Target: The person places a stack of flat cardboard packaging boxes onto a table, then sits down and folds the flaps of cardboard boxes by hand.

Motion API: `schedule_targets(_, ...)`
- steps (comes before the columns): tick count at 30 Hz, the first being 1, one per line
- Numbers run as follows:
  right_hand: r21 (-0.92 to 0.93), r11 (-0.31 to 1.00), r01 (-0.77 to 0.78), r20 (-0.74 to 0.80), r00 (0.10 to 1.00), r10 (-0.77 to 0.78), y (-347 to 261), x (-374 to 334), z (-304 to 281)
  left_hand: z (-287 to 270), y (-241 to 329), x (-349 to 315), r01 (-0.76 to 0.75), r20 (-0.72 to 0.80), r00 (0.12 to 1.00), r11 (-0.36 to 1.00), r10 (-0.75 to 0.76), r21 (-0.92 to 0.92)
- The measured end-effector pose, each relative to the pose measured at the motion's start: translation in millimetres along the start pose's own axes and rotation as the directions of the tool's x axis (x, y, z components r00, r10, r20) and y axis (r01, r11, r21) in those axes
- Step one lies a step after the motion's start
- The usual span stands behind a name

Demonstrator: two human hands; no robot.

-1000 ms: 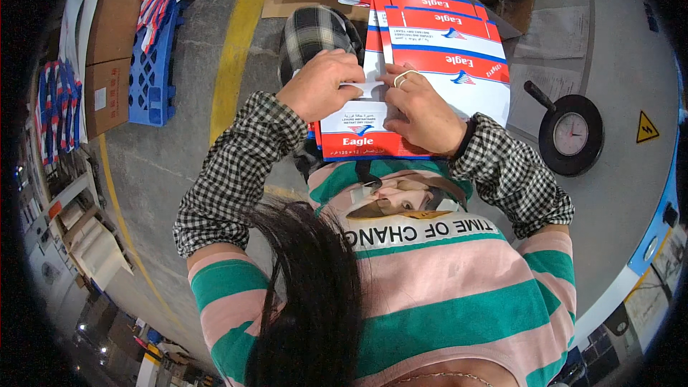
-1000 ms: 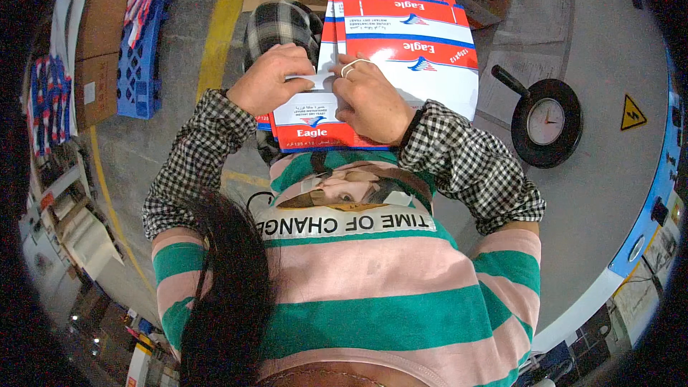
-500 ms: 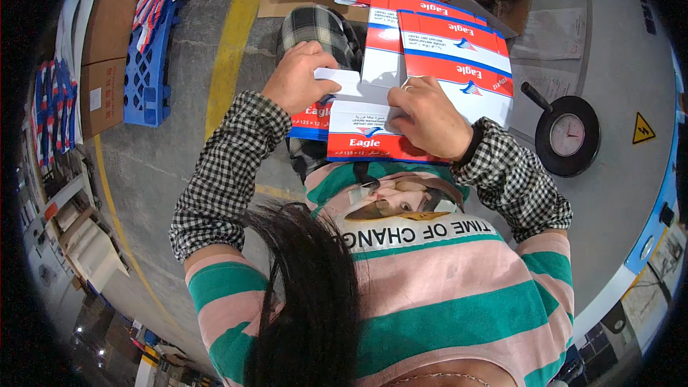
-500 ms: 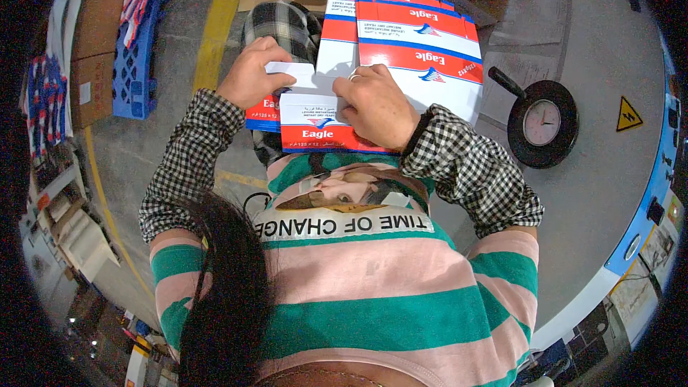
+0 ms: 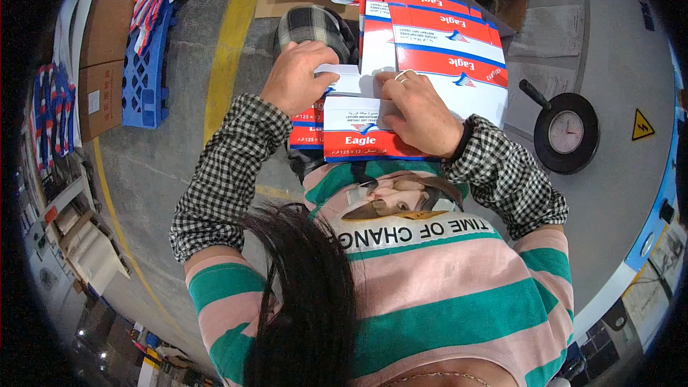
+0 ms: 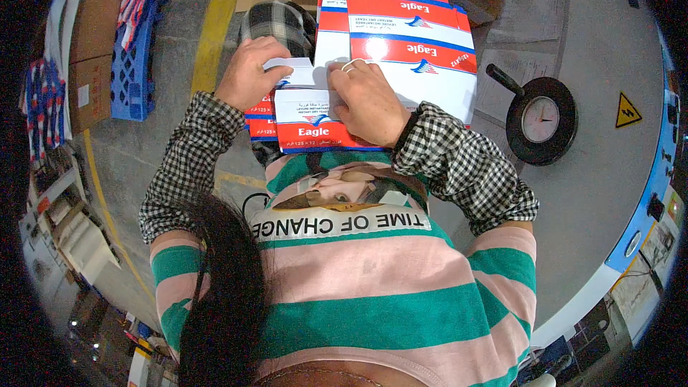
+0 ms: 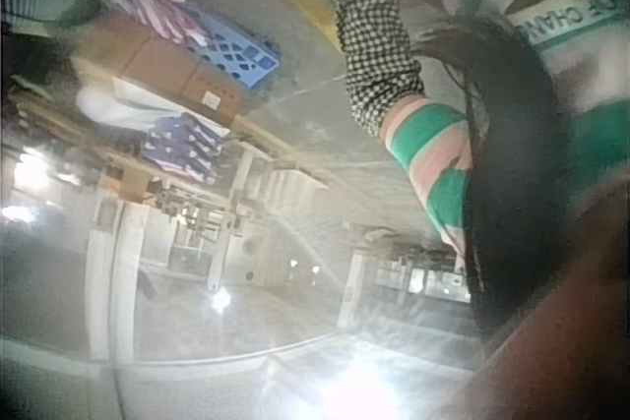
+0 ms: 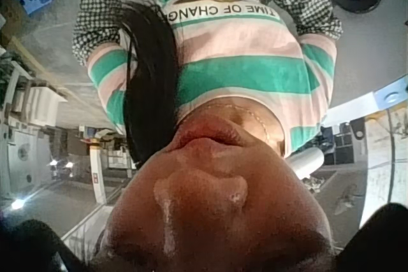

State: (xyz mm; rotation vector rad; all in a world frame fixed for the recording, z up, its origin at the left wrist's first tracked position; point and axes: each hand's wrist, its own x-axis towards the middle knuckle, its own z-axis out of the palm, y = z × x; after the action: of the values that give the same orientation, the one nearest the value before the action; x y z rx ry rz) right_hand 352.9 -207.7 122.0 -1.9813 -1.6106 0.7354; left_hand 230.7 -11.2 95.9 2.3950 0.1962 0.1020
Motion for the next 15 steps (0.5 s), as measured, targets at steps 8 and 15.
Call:
schedule_targets(8,0.129,0.987,0.094,-0.019,0.996,-0.093,4.5,0.6,-11.0,4.3,13.4,0.7,0.247,0.323,0.941,0.848,-0.096,-0.468)
schedule_targets(15,0.19,0.982,-0.001,0.063,0.998,-0.011,0.5,3.0,-15.2,2.4,-15.5,-11.1,0.046,0.09,0.995,0.999,-0.045,0.0)
